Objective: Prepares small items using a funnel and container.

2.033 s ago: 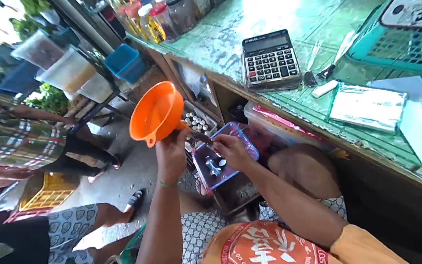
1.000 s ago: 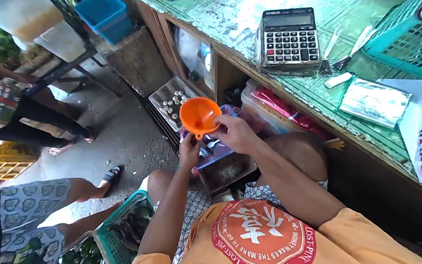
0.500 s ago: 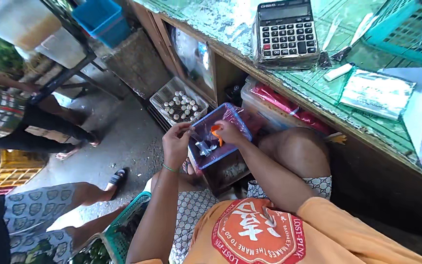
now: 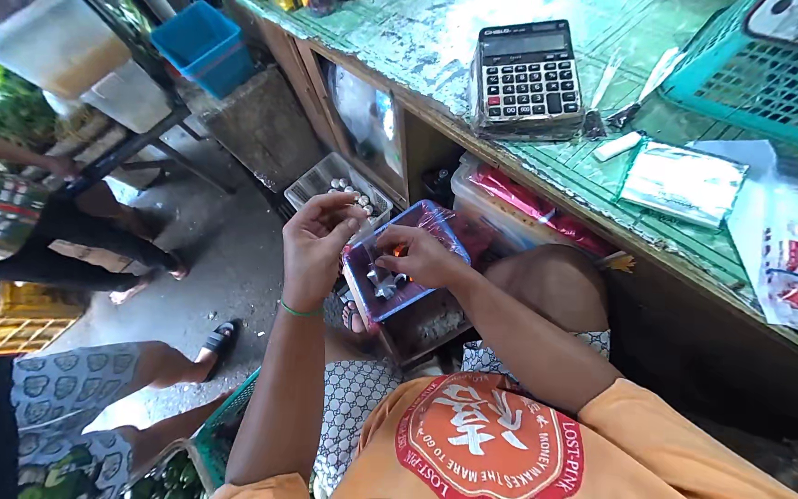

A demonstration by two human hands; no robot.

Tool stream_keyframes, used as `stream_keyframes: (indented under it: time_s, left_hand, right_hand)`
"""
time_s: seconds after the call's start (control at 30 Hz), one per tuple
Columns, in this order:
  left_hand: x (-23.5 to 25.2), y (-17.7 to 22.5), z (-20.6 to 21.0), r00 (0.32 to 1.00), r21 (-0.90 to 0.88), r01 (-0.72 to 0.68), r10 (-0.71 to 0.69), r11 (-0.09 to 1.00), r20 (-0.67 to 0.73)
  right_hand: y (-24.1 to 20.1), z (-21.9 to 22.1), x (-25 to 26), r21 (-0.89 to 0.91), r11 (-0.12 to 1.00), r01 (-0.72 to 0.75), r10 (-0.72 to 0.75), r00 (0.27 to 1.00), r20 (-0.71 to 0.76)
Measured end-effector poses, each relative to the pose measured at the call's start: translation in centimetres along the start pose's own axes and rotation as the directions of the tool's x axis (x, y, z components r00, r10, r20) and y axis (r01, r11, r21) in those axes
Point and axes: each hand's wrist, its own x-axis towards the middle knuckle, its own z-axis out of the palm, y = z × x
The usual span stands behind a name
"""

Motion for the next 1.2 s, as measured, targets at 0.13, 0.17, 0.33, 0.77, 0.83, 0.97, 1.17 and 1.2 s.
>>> stream_keyframes:
  time_s: [0.13,0.17,0.33,0.77,0.83,0.97,1.17,1.2]
  left_hand:
    - [-0.7,-1.2,0.2,0.996,-0.045,0.072,-0.069,0.996,0.063]
    - [-0.8,-1.5,0.5,0.995,-0.003,0.081,-0.081,0.997,0.061]
    - [-1.0,-0.1,1.4,0.997,0.19,-0.072,0.075,0.979,-0.011]
    - [-0.8,-2.9,-0.2,0.998,0.522,-0.01,-0.028,0.853,0.065]
    - [-1.3,-2.4,-0.3,0.994,0.524,0.026,-0.08,0.851,0.08]
    - [-0.4,-0.4,0.5,0.991,0.479,0.004,-0.068,0.878,0.117]
    - [2.9,3.4,0.3,0.995,0.352,-0.054,0.079,0.935,-0.057]
    - [3.3,4.0,0.1,0.993,0.338,-0.065,0.095,0.939,-0.073]
  right_hand:
    - [-0.8,-0.3,-0.7,0.055,0.997,-0.046,0.049,0.998,-0.039]
    - [-1.0,-0.4,-0.8,0.037,0.998,-0.044,0.045,0.998,-0.038]
    - [0.2,-1.0,-1.0,-0.006,0.999,-0.032,0.032,0.999,-0.013]
    - [3.5,-3.2,-1.9,-0.069,0.987,-0.148,0.137,0.979,-0.151]
    - [2.2,-2.4,-1.8,-0.12,0.991,-0.056,0.046,0.995,-0.088]
    - [-1.2,-1.5,0.5,-0.271,0.96,0.068,-0.059,0.997,0.041]
    - [-0.9,-1.0,0.1,-0.258,0.965,0.043,-0.022,0.996,0.084]
    - [-0.9,-0.9,-0.4,-0.205,0.978,0.035,-0.022,0.998,0.065]
